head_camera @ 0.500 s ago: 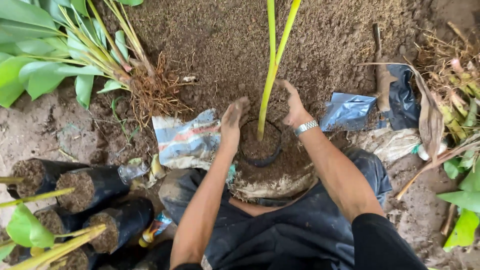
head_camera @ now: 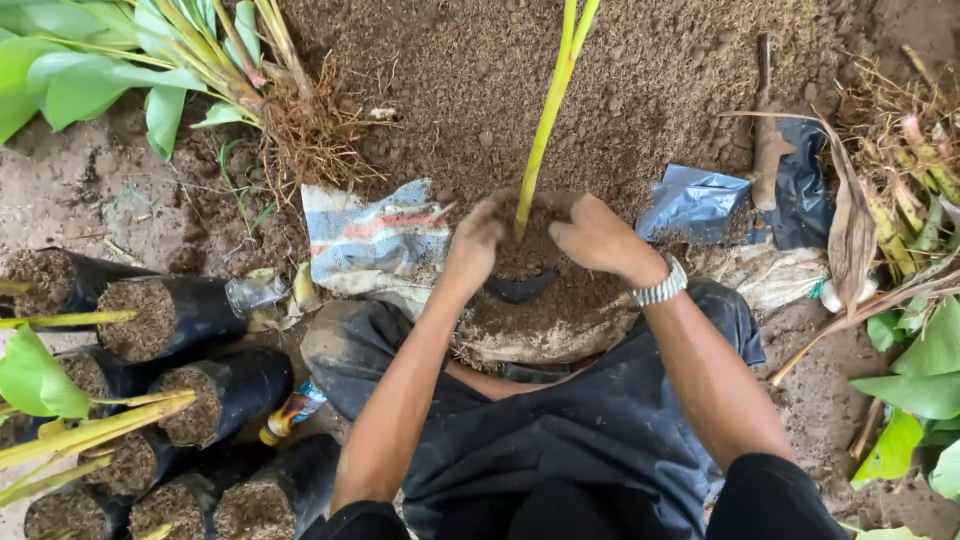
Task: Filling black plastic nursery bags with soil and planting seedlings by hand.
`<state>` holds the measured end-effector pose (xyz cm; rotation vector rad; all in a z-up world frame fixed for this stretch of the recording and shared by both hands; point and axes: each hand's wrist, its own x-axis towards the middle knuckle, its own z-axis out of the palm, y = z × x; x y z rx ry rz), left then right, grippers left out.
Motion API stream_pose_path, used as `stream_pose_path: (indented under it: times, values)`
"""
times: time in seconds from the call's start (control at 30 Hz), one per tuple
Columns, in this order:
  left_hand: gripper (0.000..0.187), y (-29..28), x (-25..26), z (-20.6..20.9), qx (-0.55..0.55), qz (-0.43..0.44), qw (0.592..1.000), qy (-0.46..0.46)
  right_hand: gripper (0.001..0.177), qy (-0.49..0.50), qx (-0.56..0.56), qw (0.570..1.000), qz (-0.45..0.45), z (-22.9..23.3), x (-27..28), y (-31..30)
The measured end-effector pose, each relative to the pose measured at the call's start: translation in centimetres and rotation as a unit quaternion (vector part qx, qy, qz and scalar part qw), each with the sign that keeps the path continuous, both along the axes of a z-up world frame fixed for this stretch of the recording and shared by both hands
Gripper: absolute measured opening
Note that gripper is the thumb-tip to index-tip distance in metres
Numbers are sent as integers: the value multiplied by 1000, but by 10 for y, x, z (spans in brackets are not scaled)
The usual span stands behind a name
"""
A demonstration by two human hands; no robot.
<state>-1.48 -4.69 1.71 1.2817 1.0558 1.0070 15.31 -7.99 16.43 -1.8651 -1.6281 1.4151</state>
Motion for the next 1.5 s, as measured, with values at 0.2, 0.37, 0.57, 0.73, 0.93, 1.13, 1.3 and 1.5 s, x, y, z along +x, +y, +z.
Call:
stream_pose_path:
  times: [0.2, 0.37, 0.57, 0.73, 0.93, 1.13, 1.3, 1.5]
  values:
    - [79, -19, -2, 89, -39, -212, 932, 292, 33, -179, 35, 980, 85, -110, 3, 7]
    - [63, -10, -16, 72, 1, -92, 916, 390, 21, -204, 162, 965, 13, -68, 12, 22]
    - [58, 6, -10, 44, 47, -168, 915, 363, 31, -168, 96, 977, 85, -80, 1, 30]
    - [34, 6, -5, 32, 139, -172, 931, 290, 31, -142, 106, 983, 38, -39, -6, 27]
    - [39, -28, -12, 6, 274, -131, 888, 347, 33, -65, 252, 964, 64, -86, 9, -8]
    - [62, -99, 0, -3, 344, -108, 779, 513, 57, -12, 287, 954, 90, -118, 24, -41]
    - [63, -82, 25, -21, 506, -107, 663, 542, 54, 24, 220, 975, 32, -93, 36, -33]
    - [65, -49, 86, 0, 415, -163, 621, 644, 53, 68, 167, 976, -121, -101, 46, -23]
